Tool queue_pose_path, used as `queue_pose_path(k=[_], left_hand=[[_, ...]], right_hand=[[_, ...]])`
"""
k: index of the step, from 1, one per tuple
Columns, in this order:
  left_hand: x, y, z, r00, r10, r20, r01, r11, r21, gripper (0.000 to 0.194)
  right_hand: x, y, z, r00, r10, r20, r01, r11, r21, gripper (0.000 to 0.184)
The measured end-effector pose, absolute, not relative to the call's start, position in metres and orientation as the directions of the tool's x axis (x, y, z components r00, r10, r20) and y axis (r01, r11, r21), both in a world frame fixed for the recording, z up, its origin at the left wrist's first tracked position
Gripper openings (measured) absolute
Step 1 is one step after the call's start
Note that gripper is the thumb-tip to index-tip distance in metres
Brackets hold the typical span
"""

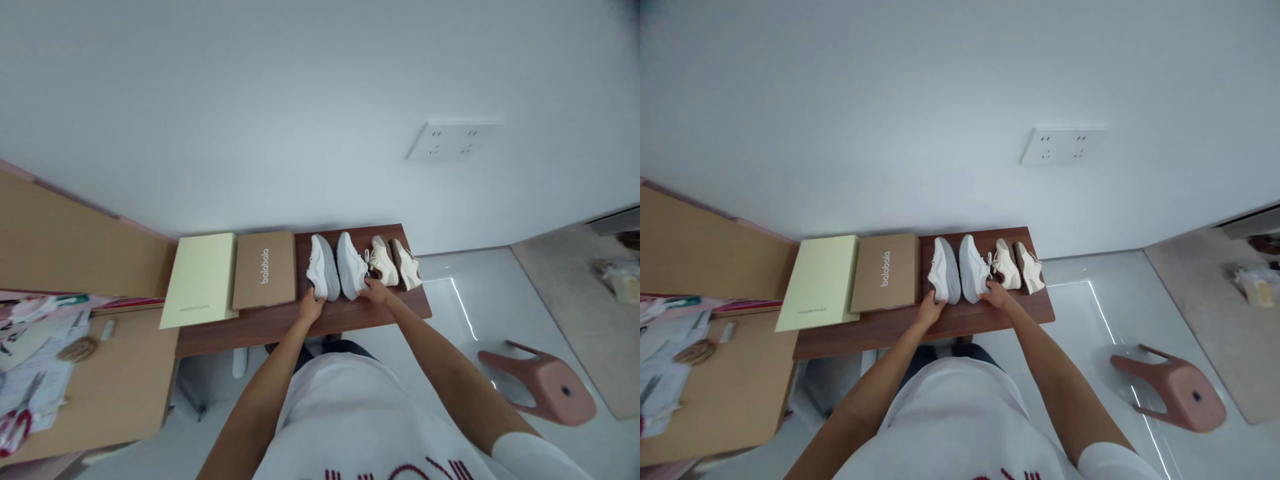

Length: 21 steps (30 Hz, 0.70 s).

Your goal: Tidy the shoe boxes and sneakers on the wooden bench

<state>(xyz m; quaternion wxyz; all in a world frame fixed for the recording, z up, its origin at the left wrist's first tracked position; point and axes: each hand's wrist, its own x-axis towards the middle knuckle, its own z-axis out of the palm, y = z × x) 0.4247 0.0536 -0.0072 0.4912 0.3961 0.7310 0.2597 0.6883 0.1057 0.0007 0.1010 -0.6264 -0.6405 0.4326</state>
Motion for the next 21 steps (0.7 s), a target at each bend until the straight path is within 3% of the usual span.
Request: queue_pose_path(k=[5,9,14,21], left_hand=[[0.42,0.053,0.009,-0.113,0.932,-0.343,0.669,0.327,0.668,0.041],[0.423,0.058,0.029,-0.04,0.973,-0.225,0.82,0.161,0.55,0.039],[0.435,0.067,0.053,0.039,0.961,-0.275,0.934,0.062,0.352,0.034],[0.445,0.081,0.057,0.091,0.949,-0.303,0.977,-0.026,0.211,0.027]], right_hand=[[0.689,0.107,0.01,-0.299,0.923,-0.242,0.724,0.054,-0.688,0.021],[0.682,0.112,0.028,-0.341,0.93,-0.136,0.804,0.214,-0.554,0.024],[0.662,0.114,0.052,-0.383,0.904,-0.189,0.895,0.313,-0.32,0.029],[0.635,0.111,0.058,-0.444,0.871,-0.211,0.892,0.406,-0.2,0.024]])
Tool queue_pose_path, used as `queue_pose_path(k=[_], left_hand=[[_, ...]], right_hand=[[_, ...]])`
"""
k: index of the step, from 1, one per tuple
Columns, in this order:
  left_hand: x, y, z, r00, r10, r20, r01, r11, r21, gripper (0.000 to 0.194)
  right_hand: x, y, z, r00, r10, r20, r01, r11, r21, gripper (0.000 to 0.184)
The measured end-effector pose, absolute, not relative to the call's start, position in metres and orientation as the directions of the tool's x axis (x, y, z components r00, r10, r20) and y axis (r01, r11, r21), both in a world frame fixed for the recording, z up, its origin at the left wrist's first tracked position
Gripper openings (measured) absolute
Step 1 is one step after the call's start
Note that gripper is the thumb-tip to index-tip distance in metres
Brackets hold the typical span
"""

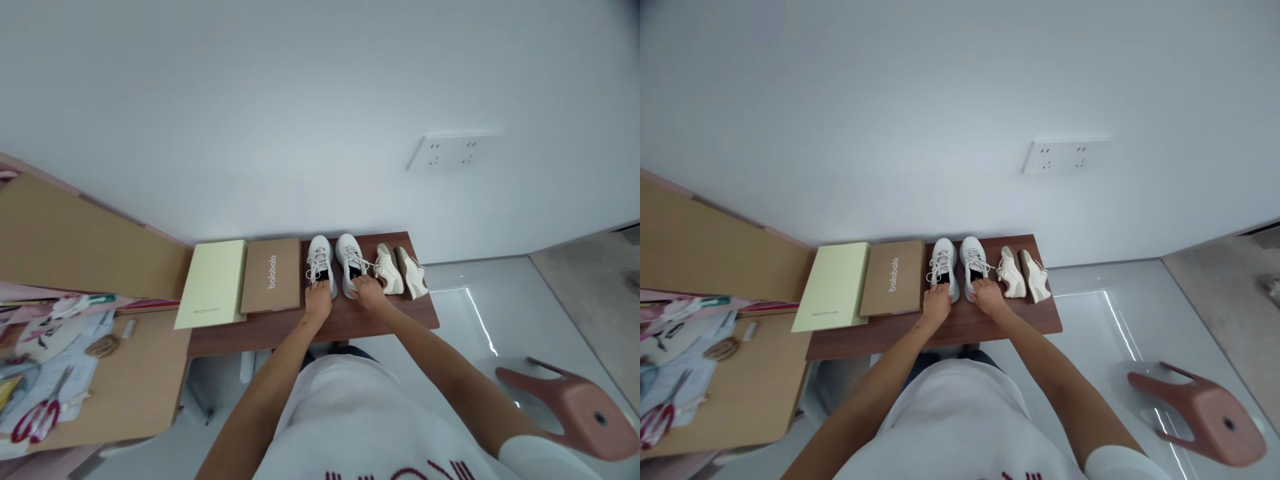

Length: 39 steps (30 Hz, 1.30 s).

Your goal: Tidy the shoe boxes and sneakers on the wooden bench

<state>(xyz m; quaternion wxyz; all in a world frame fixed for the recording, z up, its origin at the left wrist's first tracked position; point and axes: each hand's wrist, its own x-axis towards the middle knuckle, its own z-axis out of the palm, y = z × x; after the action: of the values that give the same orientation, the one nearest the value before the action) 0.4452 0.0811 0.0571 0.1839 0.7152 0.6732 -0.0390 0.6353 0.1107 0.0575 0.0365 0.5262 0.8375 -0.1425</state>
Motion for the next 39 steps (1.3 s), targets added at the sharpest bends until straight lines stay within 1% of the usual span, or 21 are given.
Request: queue_pose_path(k=[5,11,19,25,27,29,33,36,39], left_hand=[[0.446,0.086,0.051,0.086,0.943,-0.321,0.985,-0.032,0.168,0.026],[0.444,0.084,0.044,0.062,0.94,-0.336,0.989,-0.014,0.144,0.028],[0.447,0.08,0.038,0.05,0.935,-0.352,0.991,-0.003,0.133,0.034],[0.445,0.075,0.039,0.061,0.942,-0.331,0.988,-0.01,0.153,0.027],[0.446,0.074,0.043,0.06,0.953,-0.299,0.984,-0.007,0.176,0.029],[0.451,0.075,0.048,0.082,0.968,-0.239,0.974,-0.026,0.227,0.035],[0.476,0.082,0.057,0.233,0.966,-0.115,0.913,-0.177,0.368,0.042],[0.506,0.088,0.058,0.354,0.933,-0.059,0.839,-0.289,0.462,0.045],[0.538,0.092,0.051,0.442,0.896,-0.046,0.767,-0.351,0.537,0.047]], right_hand=[[0.617,0.111,0.052,-0.44,0.87,-0.223,0.896,0.409,-0.173,0.023],[0.604,0.107,0.041,-0.414,0.875,-0.253,0.91,0.385,-0.155,0.021],[0.599,0.104,0.036,-0.377,0.887,-0.267,0.924,0.338,-0.18,0.019],[0.597,0.104,0.042,-0.374,0.877,-0.301,0.923,0.319,-0.215,0.021],[0.6,0.102,0.043,-0.381,0.884,-0.27,0.915,0.317,-0.25,0.025],[0.609,0.099,0.044,-0.376,0.906,-0.194,0.901,0.309,-0.306,0.029],[0.652,0.093,0.044,-0.318,0.947,-0.046,0.876,0.275,-0.397,0.033],[0.698,0.091,0.046,-0.223,0.975,-0.017,0.893,0.197,-0.406,0.034],[0.743,0.09,0.047,-0.104,0.994,-0.04,0.922,0.081,-0.379,0.034]])
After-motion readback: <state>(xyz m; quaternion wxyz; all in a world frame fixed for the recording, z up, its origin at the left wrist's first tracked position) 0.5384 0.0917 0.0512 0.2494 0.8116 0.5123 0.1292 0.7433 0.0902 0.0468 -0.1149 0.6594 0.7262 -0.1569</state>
